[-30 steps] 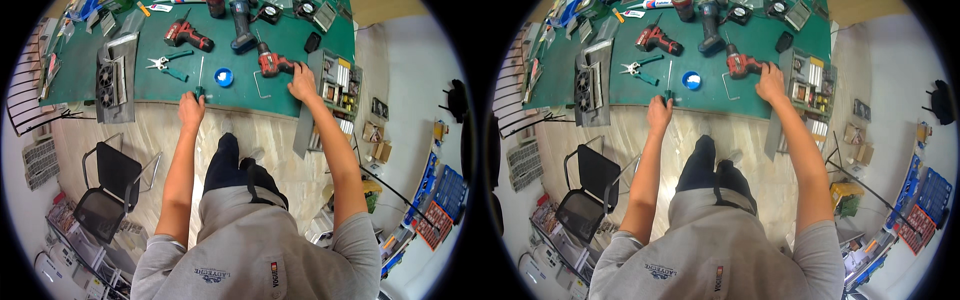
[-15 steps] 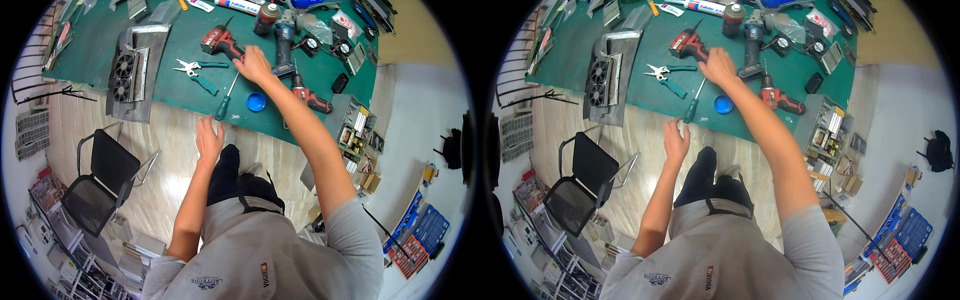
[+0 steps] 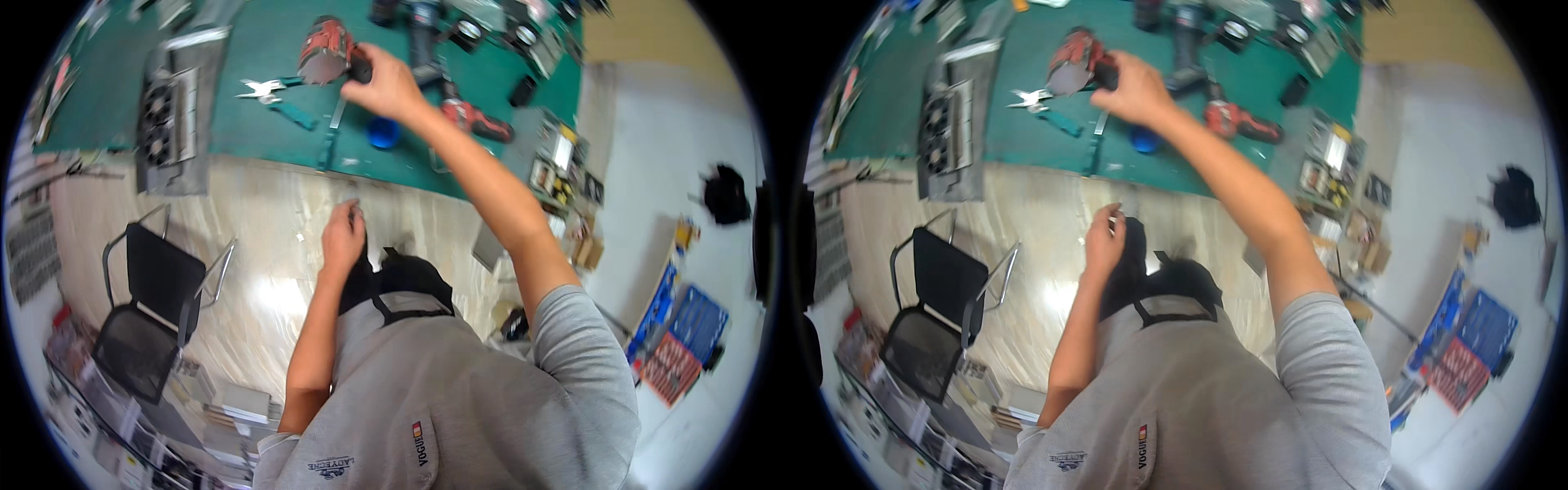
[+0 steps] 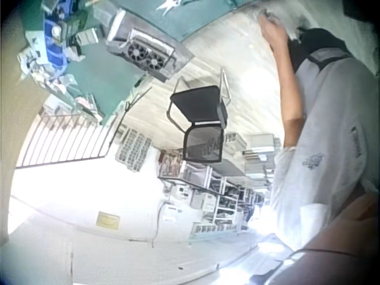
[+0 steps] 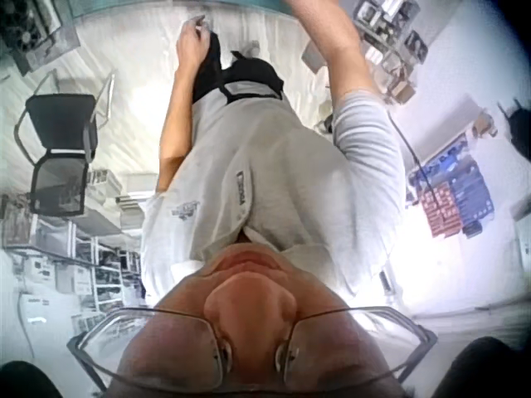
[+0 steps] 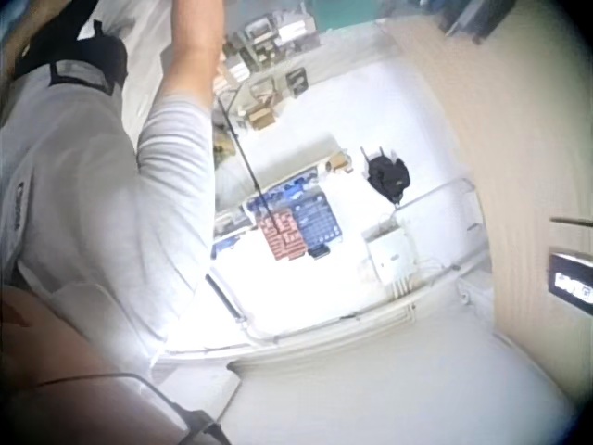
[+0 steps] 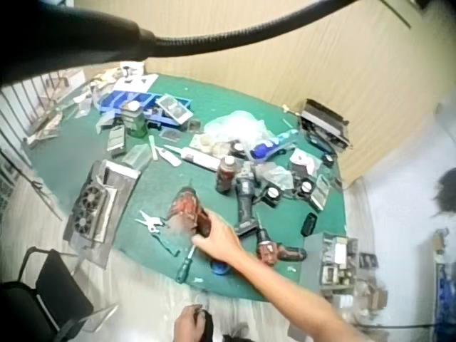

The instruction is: The person removes the cover from an electronic device, uses a power drill to unscrew internal components, and then uses a screwdriver to remove a smaller metal piece.

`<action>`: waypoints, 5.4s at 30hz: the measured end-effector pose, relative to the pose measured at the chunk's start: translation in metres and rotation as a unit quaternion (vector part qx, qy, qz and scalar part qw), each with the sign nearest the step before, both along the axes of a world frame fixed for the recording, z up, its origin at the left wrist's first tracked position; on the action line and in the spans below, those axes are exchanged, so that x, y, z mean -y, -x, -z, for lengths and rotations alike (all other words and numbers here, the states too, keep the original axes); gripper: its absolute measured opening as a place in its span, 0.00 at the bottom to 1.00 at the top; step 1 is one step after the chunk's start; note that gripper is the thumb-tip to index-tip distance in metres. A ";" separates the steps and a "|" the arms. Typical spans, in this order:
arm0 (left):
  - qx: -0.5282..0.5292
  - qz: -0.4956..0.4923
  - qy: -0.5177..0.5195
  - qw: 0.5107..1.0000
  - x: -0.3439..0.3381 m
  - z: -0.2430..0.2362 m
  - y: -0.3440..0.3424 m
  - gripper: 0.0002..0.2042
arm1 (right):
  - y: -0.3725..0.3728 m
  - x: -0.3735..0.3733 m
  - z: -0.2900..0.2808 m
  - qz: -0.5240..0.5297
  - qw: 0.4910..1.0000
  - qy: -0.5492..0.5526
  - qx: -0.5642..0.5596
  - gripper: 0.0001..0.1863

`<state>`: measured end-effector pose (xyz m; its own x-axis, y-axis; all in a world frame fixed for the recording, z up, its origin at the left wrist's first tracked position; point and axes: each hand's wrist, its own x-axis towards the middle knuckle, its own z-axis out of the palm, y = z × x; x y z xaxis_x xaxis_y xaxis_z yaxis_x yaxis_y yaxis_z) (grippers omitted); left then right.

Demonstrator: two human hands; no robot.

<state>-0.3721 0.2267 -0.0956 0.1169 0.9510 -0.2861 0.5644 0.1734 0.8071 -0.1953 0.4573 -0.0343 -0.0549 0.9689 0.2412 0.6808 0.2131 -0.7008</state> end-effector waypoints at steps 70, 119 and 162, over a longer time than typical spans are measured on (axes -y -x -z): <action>0.110 -0.188 0.275 0.936 0.297 0.089 -0.463 0.29 | -0.308 0.587 -0.012 0.335 0.853 0.389 0.094 0.26; 0.463 -0.277 0.567 0.622 0.268 0.064 -0.452 0.07 | -0.306 0.620 -0.020 0.326 0.881 0.342 0.040 0.17; -0.157 -0.025 -0.130 0.979 0.284 0.059 -0.466 0.10 | -0.290 0.684 -0.057 0.371 0.861 0.262 -0.229 0.14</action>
